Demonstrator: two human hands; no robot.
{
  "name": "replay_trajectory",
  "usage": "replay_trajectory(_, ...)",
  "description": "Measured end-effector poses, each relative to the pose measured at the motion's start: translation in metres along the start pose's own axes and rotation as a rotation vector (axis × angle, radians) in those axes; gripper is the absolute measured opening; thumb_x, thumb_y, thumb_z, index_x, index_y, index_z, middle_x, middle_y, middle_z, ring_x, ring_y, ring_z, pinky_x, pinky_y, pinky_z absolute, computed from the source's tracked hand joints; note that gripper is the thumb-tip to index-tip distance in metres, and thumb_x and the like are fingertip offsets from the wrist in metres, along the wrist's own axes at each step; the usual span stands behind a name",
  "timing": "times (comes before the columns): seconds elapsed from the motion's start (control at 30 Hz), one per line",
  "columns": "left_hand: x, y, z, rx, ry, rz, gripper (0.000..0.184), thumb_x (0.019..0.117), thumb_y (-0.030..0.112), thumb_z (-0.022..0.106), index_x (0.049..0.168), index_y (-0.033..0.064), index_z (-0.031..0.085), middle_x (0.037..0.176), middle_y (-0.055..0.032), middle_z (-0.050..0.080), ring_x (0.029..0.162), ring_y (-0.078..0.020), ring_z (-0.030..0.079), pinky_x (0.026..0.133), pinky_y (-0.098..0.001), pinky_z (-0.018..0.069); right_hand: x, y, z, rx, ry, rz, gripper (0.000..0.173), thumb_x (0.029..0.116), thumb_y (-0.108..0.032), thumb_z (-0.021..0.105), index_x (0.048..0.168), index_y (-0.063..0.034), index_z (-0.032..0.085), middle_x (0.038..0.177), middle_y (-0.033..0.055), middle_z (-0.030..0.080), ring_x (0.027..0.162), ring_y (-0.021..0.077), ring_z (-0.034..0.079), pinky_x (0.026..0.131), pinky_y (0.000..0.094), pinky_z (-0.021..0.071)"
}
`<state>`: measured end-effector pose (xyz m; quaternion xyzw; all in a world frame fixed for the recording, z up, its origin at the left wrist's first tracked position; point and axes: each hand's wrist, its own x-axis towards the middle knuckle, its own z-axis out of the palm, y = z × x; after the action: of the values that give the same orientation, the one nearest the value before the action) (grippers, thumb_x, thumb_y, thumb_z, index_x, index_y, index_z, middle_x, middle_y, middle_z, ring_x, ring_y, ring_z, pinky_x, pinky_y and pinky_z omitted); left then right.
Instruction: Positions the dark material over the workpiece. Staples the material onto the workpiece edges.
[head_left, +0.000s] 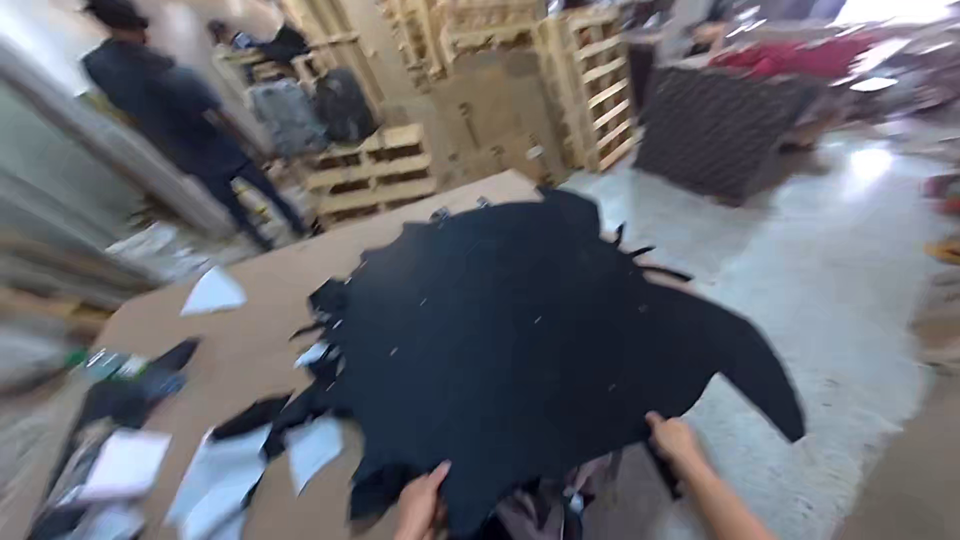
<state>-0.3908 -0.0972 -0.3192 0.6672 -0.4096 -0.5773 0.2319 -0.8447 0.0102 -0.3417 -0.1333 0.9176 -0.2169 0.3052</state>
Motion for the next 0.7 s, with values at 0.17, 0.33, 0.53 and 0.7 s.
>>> replay_trajectory(0.17,-0.010,-0.021,0.074,-0.310,0.000,-0.263,0.040,0.0975,0.034,0.072,0.111,-0.0034,0.064,0.089,-0.0147,0.070,0.073,-0.0215,0.068,0.065,-0.0387,0.0582,0.065,-0.018,-0.031,-0.115,0.021,-0.053,0.059,0.1047,-0.044,0.054,0.115,0.0131,0.064,0.123,0.0393,0.061,0.119,0.0540,0.058,0.097,0.0719,0.0440)
replay_trajectory(0.33,-0.023,-0.039,0.101,-0.366,-0.080,-0.384,0.047,0.1022,0.038,0.064,0.119,-0.0056,0.060,0.096,-0.0181,0.072,0.082,-0.0253,0.072,0.076,-0.0418,0.0612,0.118,-0.027,-0.033,-0.092,0.051,-0.060,0.063,0.0994,-0.044,0.063,0.121,0.0146,0.060,0.127,0.0404,0.058,0.122,0.0554,0.056,0.099,0.0728,0.0425)
replay_trajectory(0.53,-0.016,-0.006,0.091,0.493,-0.215,-0.113,0.034,0.1070,0.032,0.053,0.116,0.0065,0.074,0.111,-0.0082,0.076,0.102,-0.0186,0.073,0.096,-0.0424,0.0578,0.131,-0.090,-0.037,-0.268,0.032,-0.298,0.066,0.0985,-0.038,0.064,0.145,0.0062,0.047,0.137,0.0458,0.048,0.129,0.0651,0.046,0.098,0.0826,0.0367)
replay_trajectory(0.7,0.020,-0.054,0.032,1.132,-0.017,0.463,0.042,0.1071,0.025,0.048,0.147,0.0175,0.058,0.161,-0.0031,0.045,0.152,-0.0238,0.036,0.123,-0.0524,0.0305,-0.008,-0.103,0.072,-0.495,-0.172,-1.066,0.050,0.1042,-0.029,0.053,0.150,-0.0084,0.051,0.153,0.0177,0.051,0.143,0.0370,0.047,0.116,0.0616,0.0392)
